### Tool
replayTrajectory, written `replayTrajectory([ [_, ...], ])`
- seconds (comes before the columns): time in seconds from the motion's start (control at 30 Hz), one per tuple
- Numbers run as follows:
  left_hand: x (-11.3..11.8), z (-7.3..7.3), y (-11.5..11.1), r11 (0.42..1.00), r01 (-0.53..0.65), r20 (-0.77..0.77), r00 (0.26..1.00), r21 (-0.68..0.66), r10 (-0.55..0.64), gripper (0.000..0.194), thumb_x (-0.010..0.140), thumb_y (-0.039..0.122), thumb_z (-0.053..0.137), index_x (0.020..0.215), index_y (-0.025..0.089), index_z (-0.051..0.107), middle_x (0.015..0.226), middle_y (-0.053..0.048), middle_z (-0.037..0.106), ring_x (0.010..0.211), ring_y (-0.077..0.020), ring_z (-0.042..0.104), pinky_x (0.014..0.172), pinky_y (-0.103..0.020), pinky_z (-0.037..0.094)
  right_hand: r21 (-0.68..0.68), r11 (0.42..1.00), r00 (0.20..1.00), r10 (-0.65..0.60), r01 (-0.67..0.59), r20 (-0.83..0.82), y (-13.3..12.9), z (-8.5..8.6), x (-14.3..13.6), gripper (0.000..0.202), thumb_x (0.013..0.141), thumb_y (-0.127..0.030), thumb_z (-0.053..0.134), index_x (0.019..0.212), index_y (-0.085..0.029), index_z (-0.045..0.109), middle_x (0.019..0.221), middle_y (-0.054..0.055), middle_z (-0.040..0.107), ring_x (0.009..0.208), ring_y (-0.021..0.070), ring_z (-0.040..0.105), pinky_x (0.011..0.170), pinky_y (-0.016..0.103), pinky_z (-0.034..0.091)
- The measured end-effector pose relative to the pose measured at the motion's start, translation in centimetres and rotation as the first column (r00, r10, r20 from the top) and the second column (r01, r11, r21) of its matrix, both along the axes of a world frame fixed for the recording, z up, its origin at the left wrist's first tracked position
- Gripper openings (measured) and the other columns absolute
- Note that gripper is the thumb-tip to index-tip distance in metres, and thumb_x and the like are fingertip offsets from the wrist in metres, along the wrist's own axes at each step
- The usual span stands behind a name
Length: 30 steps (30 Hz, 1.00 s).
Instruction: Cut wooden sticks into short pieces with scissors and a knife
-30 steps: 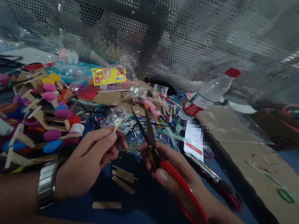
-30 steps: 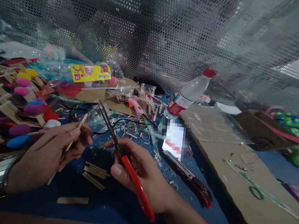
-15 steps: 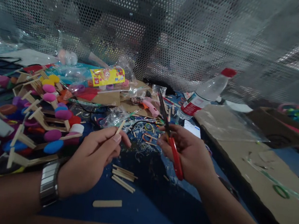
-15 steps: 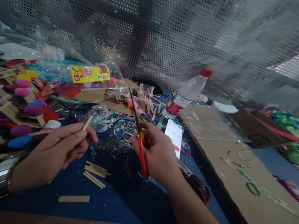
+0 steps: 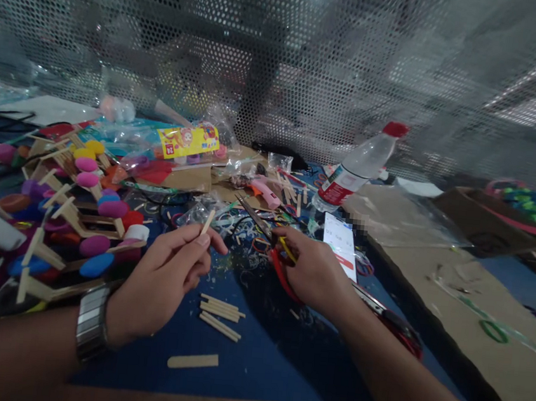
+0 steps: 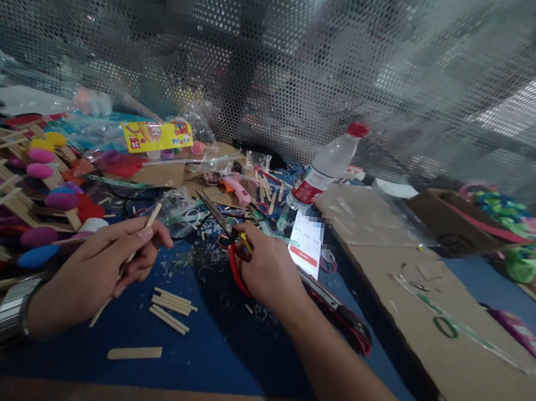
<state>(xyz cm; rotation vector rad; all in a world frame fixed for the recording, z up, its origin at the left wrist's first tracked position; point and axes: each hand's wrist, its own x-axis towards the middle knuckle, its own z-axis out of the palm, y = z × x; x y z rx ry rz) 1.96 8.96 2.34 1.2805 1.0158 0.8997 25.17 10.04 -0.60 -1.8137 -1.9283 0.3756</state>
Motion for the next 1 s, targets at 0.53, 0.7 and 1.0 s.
replayTrajectory([
  [0.53,0.4,-0.7,-0.4,0.970,0.234,-0.261,0.934,-0.059,-0.242,0.031,0.089,0.047,0.057,0.086,0.017,0.064,0.068,0.003,0.054,0.061,-0.0124,0.045,0.054,-0.021,0.037,0.060,0.954,0.687,0.255,-0.294,-0.681,-2.7,1.1,-3.0,0.029,0.075,-0.022,0.069,0.100,-0.022,0.056,0.081,0.002,0.072,0.069,0.0165,0.069,0.063,0.028,0.055],
  [0.7,0.6,-1.1,-0.6,0.971,0.237,-0.250,0.939,-0.028,-0.236,0.029,0.090,0.040,0.054,0.078,0.018,0.068,0.078,-0.003,0.065,0.079,-0.0192,0.057,0.063,-0.024,0.043,0.075,0.936,0.712,0.312,-0.343,-0.630,-3.4,0.6,-3.7,0.021,0.076,-0.018,0.066,0.096,-0.022,0.060,0.079,0.002,0.071,0.066,0.0161,0.067,0.063,0.028,0.055],
  [1.0,0.4,-0.7,-0.5,0.981,0.185,-0.187,0.963,-0.065,-0.194,0.025,0.088,0.040,0.059,0.078,0.018,0.064,0.070,0.002,0.060,0.064,-0.0135,0.051,0.060,-0.022,0.044,0.037,0.961,0.612,0.203,-0.273,-0.764,-3.0,0.3,-3.8,0.037,0.073,-0.029,0.081,0.103,-0.023,0.060,0.081,0.000,0.069,0.072,0.0169,0.067,0.068,0.029,0.054],
])
